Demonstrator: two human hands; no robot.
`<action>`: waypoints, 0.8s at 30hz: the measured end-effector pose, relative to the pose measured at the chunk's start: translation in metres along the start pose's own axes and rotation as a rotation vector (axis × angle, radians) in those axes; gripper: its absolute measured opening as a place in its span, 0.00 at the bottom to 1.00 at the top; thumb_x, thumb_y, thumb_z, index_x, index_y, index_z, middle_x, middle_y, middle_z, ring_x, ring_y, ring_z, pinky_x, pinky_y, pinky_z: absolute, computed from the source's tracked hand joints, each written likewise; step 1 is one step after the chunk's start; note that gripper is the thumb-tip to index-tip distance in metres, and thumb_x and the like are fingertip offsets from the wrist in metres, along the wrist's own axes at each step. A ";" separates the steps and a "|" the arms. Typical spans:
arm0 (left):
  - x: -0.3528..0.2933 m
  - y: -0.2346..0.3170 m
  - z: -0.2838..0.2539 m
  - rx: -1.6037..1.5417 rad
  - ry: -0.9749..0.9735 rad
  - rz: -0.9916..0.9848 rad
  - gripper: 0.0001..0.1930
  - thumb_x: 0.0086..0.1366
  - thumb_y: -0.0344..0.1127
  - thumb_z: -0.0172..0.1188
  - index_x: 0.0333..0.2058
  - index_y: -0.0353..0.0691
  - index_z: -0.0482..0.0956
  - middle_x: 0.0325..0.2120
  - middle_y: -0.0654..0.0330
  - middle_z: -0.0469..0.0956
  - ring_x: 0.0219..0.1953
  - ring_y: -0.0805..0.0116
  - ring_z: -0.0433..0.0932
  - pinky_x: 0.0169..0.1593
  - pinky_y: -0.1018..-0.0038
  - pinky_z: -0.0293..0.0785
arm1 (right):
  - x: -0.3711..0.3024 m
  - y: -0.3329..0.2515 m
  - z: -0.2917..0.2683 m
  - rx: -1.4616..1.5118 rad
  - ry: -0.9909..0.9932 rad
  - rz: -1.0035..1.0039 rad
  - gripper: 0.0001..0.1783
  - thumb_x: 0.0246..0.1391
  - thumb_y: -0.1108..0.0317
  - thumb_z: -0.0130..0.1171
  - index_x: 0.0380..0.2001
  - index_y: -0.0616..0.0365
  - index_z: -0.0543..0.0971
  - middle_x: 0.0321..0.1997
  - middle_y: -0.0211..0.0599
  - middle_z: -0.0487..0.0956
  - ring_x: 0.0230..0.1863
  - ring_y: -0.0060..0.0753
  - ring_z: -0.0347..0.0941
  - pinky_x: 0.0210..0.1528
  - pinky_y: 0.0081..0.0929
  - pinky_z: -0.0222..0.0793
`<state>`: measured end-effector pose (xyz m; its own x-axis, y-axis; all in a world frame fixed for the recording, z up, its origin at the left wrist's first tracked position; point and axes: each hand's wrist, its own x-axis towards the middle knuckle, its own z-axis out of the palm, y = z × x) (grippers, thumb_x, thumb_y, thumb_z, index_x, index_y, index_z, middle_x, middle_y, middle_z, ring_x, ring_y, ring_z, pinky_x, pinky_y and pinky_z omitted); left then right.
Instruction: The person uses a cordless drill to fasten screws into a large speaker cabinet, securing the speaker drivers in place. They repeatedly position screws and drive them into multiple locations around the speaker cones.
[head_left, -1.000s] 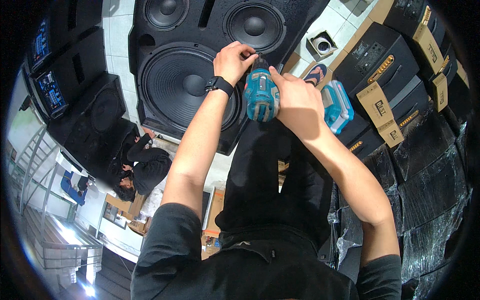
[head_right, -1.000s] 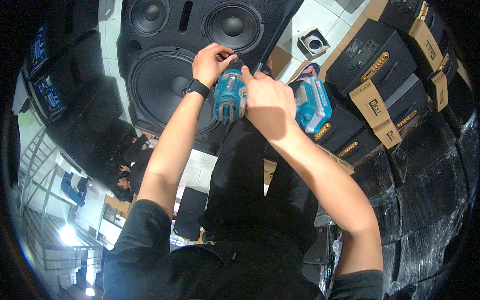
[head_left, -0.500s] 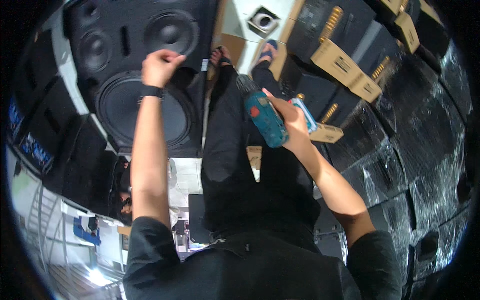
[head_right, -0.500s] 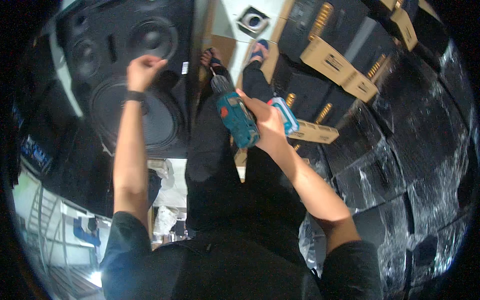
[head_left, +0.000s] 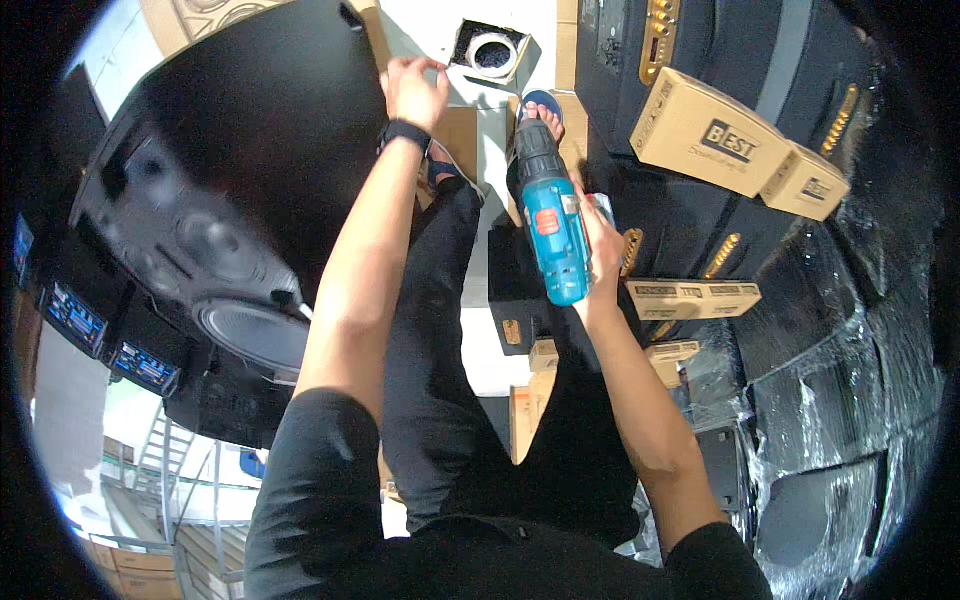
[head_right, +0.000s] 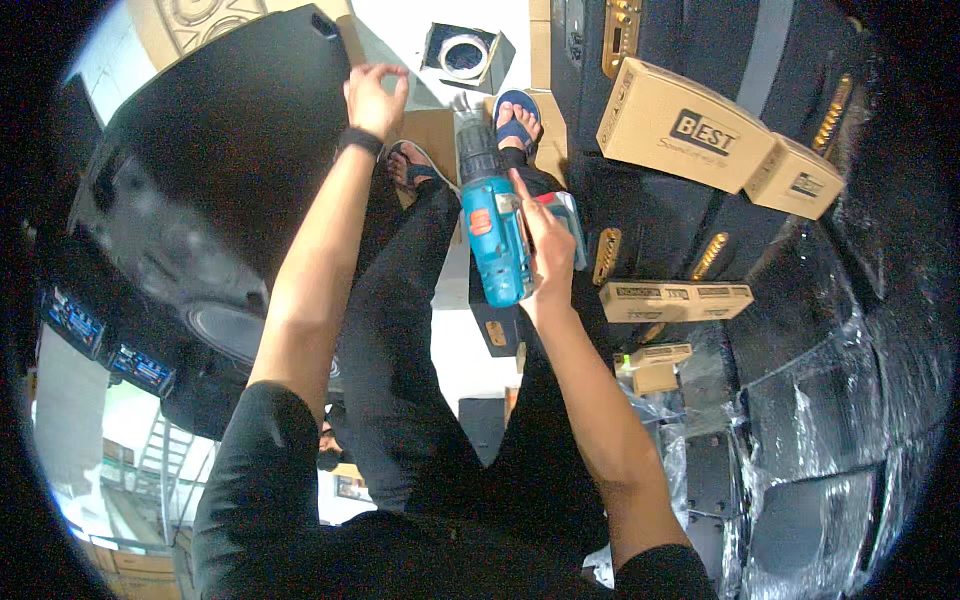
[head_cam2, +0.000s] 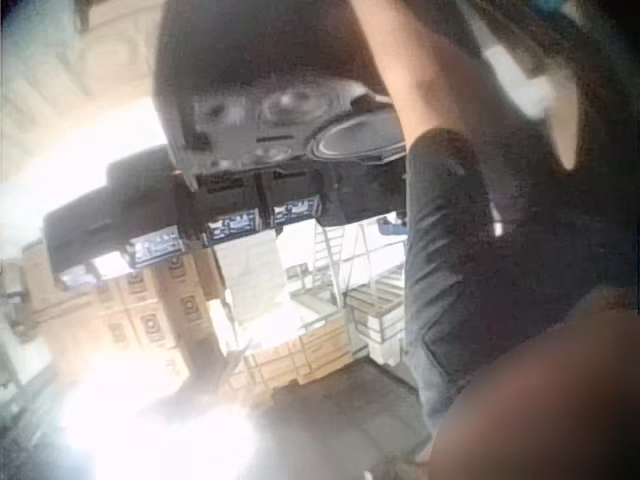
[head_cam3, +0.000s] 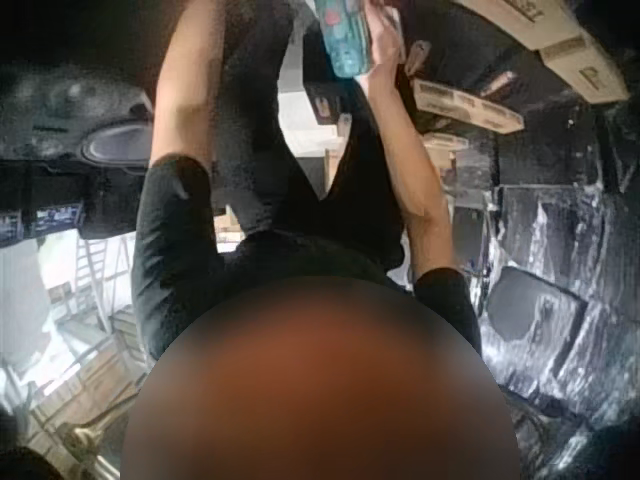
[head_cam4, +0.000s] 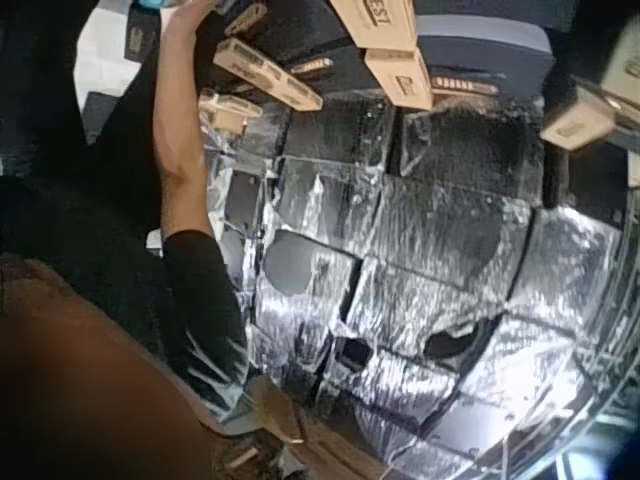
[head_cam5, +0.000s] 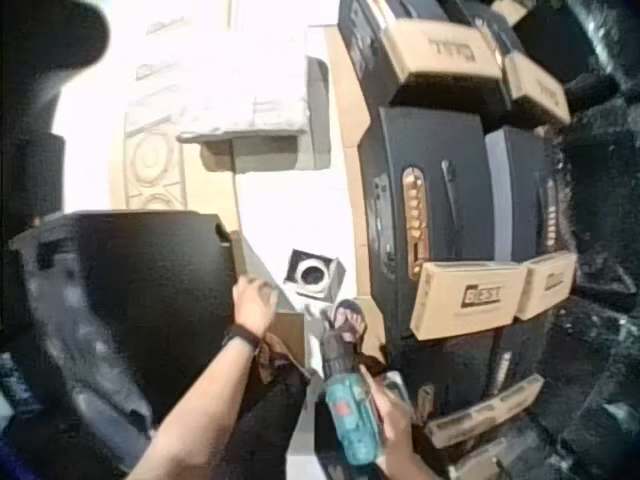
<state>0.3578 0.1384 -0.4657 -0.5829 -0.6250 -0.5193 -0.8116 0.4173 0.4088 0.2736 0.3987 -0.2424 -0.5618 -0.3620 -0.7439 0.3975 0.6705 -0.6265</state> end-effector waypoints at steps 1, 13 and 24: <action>0.024 -0.010 0.030 0.103 0.047 0.064 0.07 0.63 0.41 0.69 0.40 0.55 0.91 0.56 0.45 0.77 0.64 0.44 0.69 0.68 0.54 0.66 | 0.010 0.016 0.001 0.100 -0.009 0.036 0.25 0.72 0.73 0.54 0.70 0.61 0.74 0.53 0.42 0.86 0.43 0.22 0.81 0.50 0.22 0.76; 0.127 -0.017 0.129 0.599 -0.058 0.178 0.13 0.66 0.36 0.65 0.48 0.46 0.89 0.61 0.57 0.77 0.62 0.53 0.75 0.60 0.57 0.78 | 0.063 0.093 -0.018 0.158 -0.027 -0.055 0.40 0.51 0.79 0.68 0.70 0.62 0.74 0.51 0.47 0.86 0.48 0.27 0.83 0.54 0.26 0.77; 0.112 -0.010 0.123 0.571 0.092 0.233 0.08 0.61 0.40 0.70 0.38 0.51 0.92 0.58 0.65 0.79 0.66 0.57 0.69 0.64 0.53 0.67 | 0.066 0.100 -0.022 0.071 0.027 -0.050 0.39 0.51 0.76 0.69 0.69 0.62 0.75 0.46 0.43 0.86 0.44 0.25 0.82 0.50 0.26 0.77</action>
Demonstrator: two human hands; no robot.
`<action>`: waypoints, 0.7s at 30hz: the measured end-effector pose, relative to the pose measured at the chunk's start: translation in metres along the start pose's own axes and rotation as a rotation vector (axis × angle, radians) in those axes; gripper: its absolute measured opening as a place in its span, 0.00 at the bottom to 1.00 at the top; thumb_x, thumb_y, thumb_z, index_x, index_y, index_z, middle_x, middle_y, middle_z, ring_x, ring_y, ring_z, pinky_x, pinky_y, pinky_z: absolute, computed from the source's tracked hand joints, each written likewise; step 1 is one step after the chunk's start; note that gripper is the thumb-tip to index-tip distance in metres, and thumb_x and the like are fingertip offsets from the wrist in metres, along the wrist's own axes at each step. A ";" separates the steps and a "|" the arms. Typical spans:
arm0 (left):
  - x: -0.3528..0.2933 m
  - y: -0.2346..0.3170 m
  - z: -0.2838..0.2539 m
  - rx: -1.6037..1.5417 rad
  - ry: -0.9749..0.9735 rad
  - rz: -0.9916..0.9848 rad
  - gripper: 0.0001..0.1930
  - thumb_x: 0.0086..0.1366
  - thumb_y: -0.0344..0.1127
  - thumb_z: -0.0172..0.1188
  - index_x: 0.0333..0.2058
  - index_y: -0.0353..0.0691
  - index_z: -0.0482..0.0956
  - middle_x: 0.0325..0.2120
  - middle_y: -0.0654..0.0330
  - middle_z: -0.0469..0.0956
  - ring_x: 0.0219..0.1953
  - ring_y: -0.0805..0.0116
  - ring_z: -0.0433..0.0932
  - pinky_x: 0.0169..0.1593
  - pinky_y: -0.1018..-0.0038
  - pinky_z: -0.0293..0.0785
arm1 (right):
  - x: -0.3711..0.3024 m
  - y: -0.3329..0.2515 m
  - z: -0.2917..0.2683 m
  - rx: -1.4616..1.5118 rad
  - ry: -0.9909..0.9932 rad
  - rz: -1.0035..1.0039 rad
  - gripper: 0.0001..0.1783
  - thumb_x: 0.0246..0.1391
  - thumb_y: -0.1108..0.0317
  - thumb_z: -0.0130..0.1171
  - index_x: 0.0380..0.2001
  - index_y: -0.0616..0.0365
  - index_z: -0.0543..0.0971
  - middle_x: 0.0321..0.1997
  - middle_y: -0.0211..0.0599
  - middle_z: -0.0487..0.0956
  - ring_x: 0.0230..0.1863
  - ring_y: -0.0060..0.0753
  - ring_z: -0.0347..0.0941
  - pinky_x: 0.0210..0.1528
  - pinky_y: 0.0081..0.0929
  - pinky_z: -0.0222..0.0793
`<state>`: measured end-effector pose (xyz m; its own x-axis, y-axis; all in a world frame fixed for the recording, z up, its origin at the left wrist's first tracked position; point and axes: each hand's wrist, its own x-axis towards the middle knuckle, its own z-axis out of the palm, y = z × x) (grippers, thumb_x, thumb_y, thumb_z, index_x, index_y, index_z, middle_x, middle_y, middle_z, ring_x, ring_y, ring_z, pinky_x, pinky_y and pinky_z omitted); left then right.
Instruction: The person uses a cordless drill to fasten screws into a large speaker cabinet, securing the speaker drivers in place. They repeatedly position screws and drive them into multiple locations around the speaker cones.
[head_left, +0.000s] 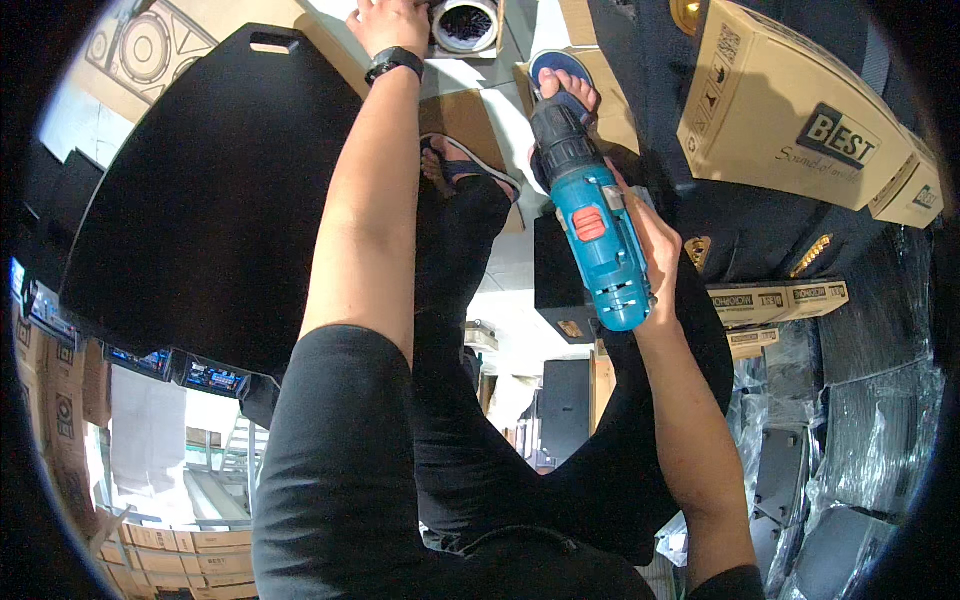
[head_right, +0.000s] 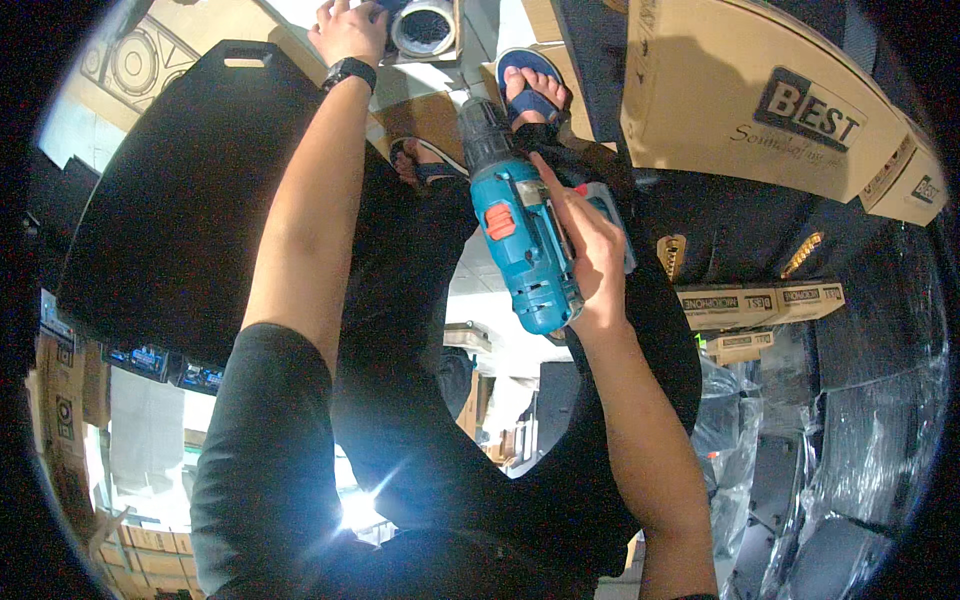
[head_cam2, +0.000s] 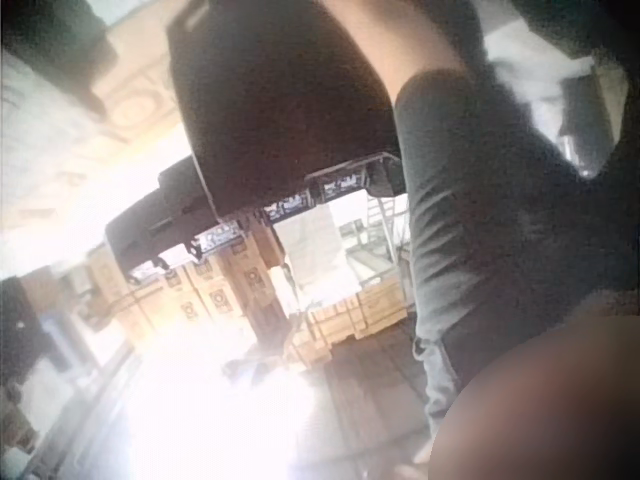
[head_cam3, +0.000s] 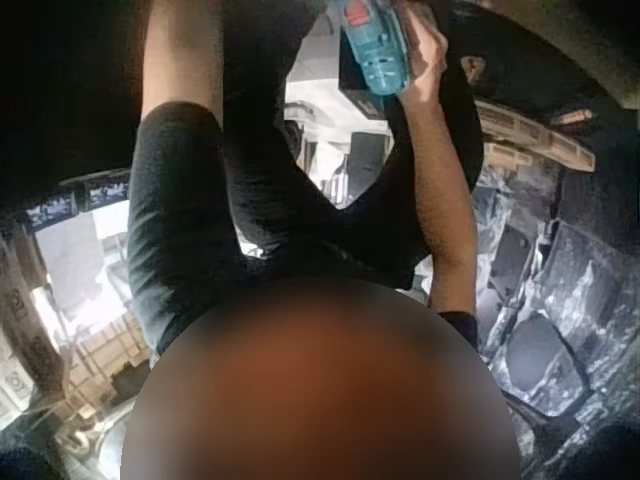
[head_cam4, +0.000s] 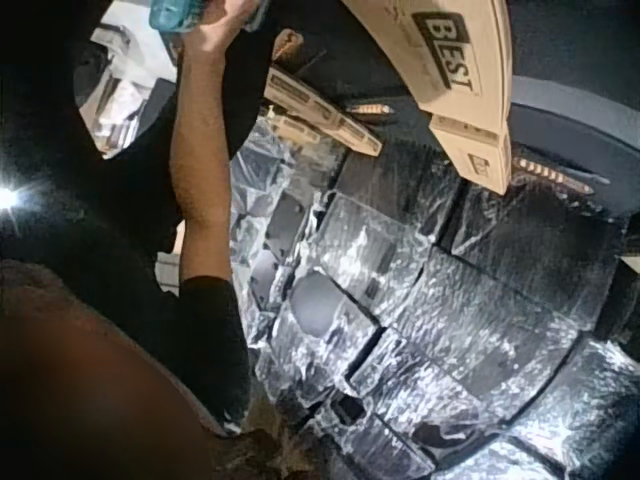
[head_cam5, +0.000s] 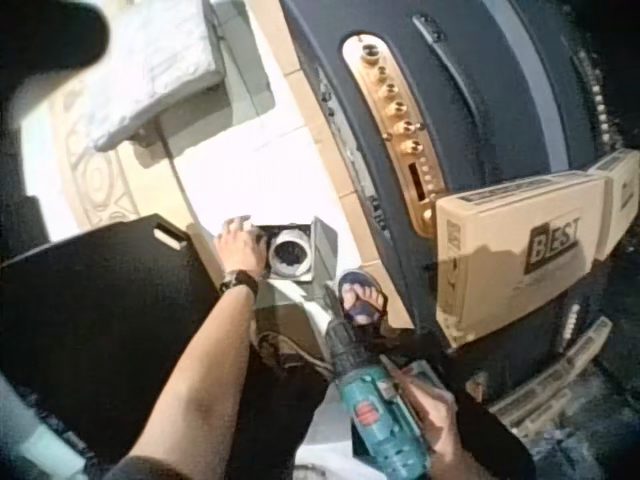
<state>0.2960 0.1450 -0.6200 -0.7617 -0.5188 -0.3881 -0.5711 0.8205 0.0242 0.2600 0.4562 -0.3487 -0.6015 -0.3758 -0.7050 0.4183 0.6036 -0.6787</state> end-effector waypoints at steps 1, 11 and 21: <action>-0.003 -0.001 -0.001 -0.049 0.014 -0.010 0.08 0.61 0.41 0.71 0.38 0.51 0.93 0.60 0.66 0.79 0.67 0.56 0.68 0.65 0.53 0.65 | 0.000 0.002 0.001 0.042 -0.010 0.019 0.40 0.50 0.76 0.70 0.69 0.62 0.75 0.47 0.43 0.86 0.45 0.26 0.83 0.51 0.26 0.77; -0.047 0.011 -0.064 -0.675 -0.114 -0.485 0.06 0.65 0.43 0.70 0.34 0.50 0.91 0.35 0.57 0.88 0.42 0.55 0.85 0.51 0.59 0.79 | -0.018 0.012 0.024 0.046 -0.086 -0.010 0.35 0.56 0.80 0.68 0.69 0.59 0.76 0.54 0.38 0.85 0.50 0.26 0.83 0.53 0.24 0.78; -0.380 -0.052 -0.502 -2.150 0.035 -0.927 0.19 0.76 0.39 0.64 0.57 0.33 0.77 0.48 0.56 0.83 0.50 0.67 0.84 0.59 0.68 0.81 | -0.249 -0.276 -0.031 -0.421 -0.398 -0.727 0.31 0.54 0.75 0.71 0.62 0.68 0.79 0.40 0.43 0.87 0.38 0.35 0.86 0.48 0.33 0.81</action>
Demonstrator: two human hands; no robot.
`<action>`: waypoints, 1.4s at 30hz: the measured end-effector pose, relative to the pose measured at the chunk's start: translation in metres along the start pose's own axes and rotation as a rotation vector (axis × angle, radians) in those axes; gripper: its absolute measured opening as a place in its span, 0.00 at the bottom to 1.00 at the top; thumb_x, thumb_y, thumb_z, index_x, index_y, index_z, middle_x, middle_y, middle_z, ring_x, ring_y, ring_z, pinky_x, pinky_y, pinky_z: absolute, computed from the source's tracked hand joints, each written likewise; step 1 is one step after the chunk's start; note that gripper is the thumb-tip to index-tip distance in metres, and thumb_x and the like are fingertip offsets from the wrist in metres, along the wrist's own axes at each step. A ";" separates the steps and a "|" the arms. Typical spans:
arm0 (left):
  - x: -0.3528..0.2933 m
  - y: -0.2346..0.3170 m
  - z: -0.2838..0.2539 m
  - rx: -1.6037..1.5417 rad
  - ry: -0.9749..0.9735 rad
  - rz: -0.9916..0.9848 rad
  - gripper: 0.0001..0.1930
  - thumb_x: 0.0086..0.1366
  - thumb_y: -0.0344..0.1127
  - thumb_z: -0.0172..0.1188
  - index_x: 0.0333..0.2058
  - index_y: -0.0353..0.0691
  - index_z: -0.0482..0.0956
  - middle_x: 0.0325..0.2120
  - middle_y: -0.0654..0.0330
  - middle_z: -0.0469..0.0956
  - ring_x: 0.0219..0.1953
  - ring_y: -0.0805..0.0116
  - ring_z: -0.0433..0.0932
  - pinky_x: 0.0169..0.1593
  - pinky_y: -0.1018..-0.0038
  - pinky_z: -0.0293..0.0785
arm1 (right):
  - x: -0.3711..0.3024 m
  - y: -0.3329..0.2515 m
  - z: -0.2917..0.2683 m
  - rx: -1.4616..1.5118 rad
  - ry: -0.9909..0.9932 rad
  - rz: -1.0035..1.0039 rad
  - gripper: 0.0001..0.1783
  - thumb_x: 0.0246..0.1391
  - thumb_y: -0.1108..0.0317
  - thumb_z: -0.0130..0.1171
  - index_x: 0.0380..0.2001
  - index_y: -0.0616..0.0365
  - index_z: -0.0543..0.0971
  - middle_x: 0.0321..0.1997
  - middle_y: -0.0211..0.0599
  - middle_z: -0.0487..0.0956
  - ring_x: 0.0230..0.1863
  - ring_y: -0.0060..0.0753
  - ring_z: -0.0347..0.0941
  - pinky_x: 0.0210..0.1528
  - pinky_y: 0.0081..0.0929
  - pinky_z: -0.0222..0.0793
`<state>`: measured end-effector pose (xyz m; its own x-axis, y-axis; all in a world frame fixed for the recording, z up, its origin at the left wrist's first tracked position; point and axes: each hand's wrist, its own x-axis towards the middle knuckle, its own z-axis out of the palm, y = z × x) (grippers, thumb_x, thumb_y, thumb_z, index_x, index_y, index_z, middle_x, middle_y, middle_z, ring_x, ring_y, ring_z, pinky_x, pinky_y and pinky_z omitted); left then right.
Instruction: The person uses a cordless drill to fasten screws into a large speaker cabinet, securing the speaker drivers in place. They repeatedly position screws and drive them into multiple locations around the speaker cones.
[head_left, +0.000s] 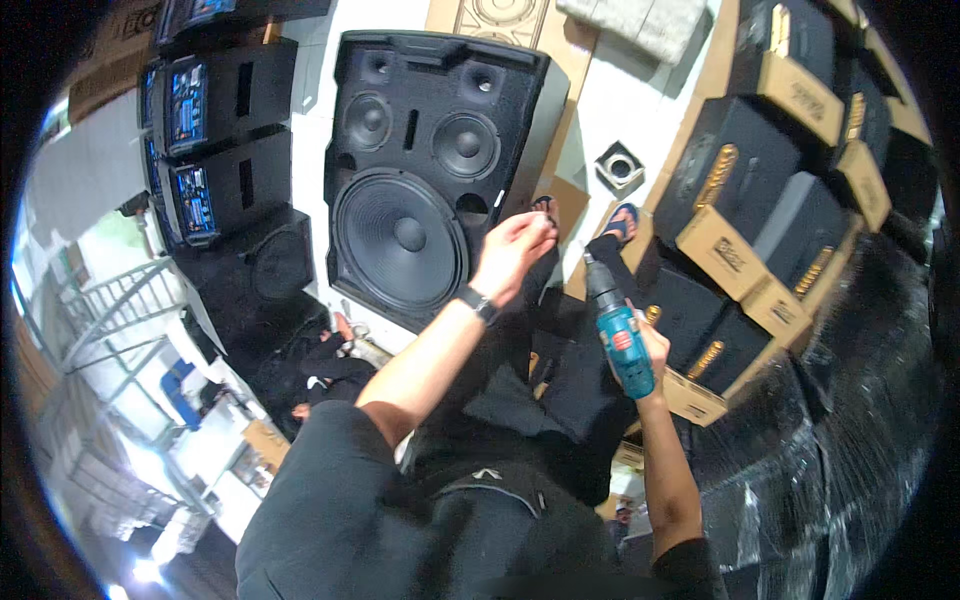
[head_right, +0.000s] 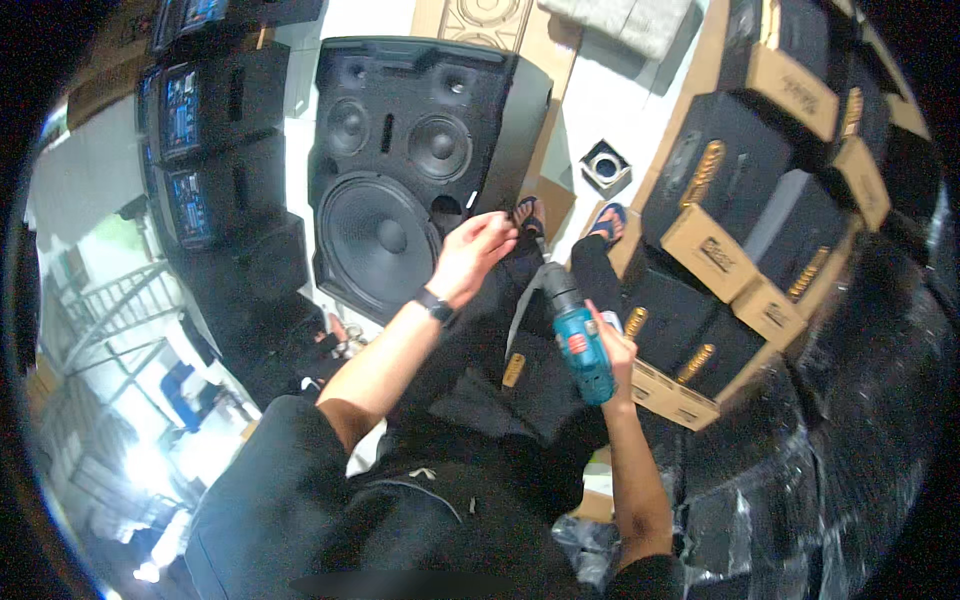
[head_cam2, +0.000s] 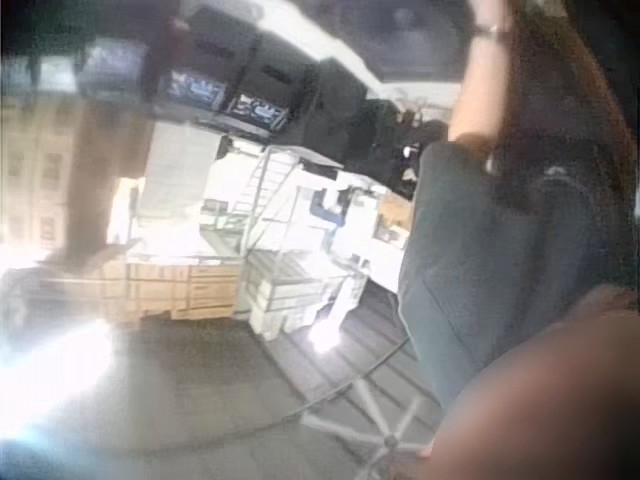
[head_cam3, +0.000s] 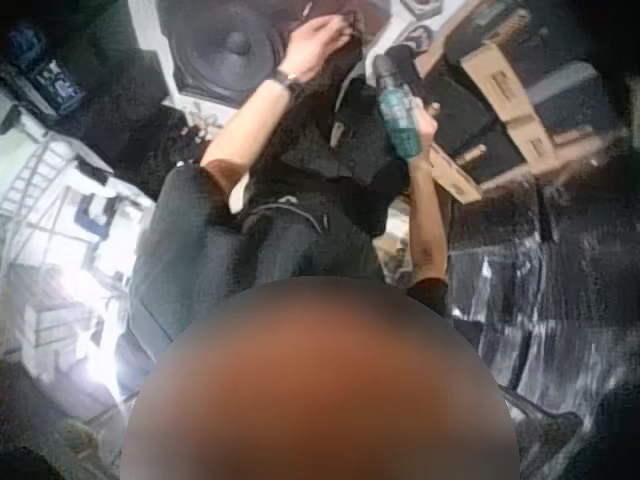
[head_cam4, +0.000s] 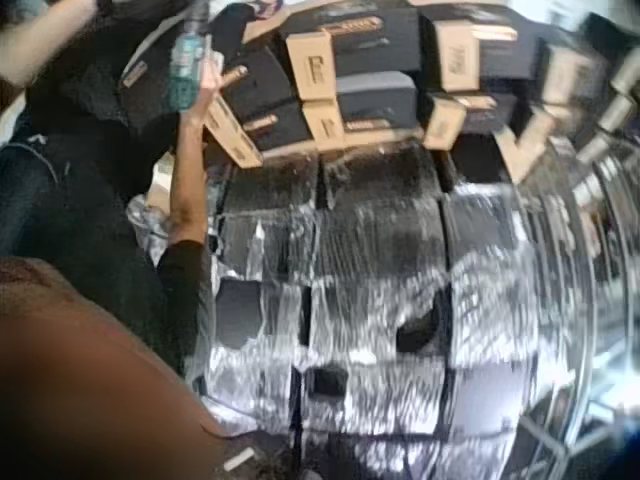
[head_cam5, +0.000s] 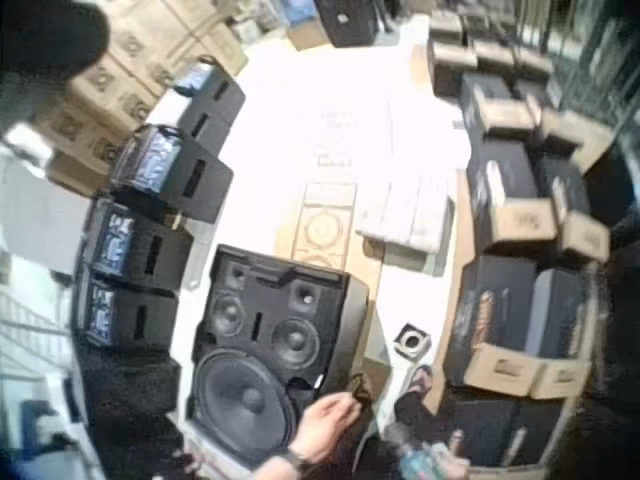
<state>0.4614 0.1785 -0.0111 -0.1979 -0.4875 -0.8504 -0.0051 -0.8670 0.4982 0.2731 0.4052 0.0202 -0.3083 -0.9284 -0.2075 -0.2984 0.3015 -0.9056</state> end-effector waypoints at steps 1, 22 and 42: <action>-0.049 0.029 -0.005 -0.117 -0.038 -0.024 0.17 0.76 0.39 0.63 0.55 0.34 0.77 0.48 0.57 0.83 0.53 0.67 0.83 0.62 0.67 0.79 | -0.002 -0.045 -0.017 0.050 -0.045 -0.112 0.33 0.52 0.76 0.73 0.63 0.66 0.79 0.37 0.38 0.87 0.35 0.32 0.86 0.47 0.30 0.81; -0.444 0.034 -0.056 -1.037 -0.066 0.942 0.10 0.73 0.39 0.64 0.48 0.46 0.86 0.48 0.60 0.86 0.50 0.69 0.86 0.46 0.81 0.89 | 0.007 -0.349 -0.039 0.084 -0.794 -0.907 0.30 0.46 0.73 0.76 0.56 0.62 0.85 0.43 0.41 0.90 0.38 0.26 0.86 0.48 0.25 0.80; -0.396 0.045 -0.113 -0.980 -0.322 0.890 0.12 0.73 0.33 0.65 0.53 0.43 0.82 0.51 0.55 0.85 0.51 0.63 0.86 0.49 0.77 0.89 | -0.011 -0.396 -0.023 -0.206 -0.808 -0.708 0.35 0.49 0.65 0.77 0.62 0.56 0.79 0.48 0.44 0.86 0.45 0.45 0.85 0.51 0.33 0.78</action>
<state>0.6503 0.3212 0.3292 0.0127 -0.9866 -0.1628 0.9085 -0.0566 0.4139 0.3739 0.3006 0.3896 0.6538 -0.7518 0.0862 -0.3435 -0.3964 -0.8514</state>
